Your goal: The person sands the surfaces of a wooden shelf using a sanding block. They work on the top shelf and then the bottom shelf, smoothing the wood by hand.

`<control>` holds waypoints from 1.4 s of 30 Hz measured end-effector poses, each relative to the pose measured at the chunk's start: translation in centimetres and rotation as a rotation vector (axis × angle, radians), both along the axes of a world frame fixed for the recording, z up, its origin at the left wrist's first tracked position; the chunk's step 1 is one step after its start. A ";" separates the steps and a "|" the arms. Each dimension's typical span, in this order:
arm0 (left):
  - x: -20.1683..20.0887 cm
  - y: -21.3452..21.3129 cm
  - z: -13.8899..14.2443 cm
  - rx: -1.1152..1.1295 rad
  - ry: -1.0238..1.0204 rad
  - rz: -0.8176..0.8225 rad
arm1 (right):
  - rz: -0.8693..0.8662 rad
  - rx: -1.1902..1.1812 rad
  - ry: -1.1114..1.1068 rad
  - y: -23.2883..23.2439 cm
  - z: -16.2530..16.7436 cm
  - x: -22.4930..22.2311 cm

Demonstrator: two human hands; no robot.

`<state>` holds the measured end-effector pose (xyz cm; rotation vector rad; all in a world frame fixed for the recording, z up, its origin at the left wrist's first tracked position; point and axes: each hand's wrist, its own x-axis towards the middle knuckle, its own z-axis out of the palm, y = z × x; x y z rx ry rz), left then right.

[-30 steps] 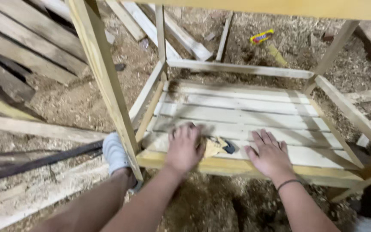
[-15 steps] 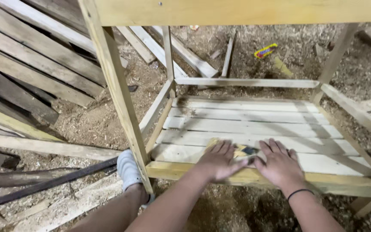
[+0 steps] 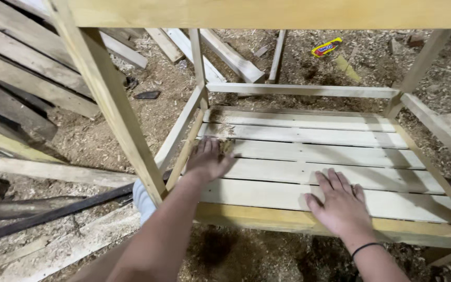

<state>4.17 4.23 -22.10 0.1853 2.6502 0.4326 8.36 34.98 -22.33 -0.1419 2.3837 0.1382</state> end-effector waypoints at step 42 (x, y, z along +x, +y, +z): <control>-1.4 2.0 -0.4 0.222 -0.280 0.346 | 0.002 0.022 0.105 0.8 -2.4 0.2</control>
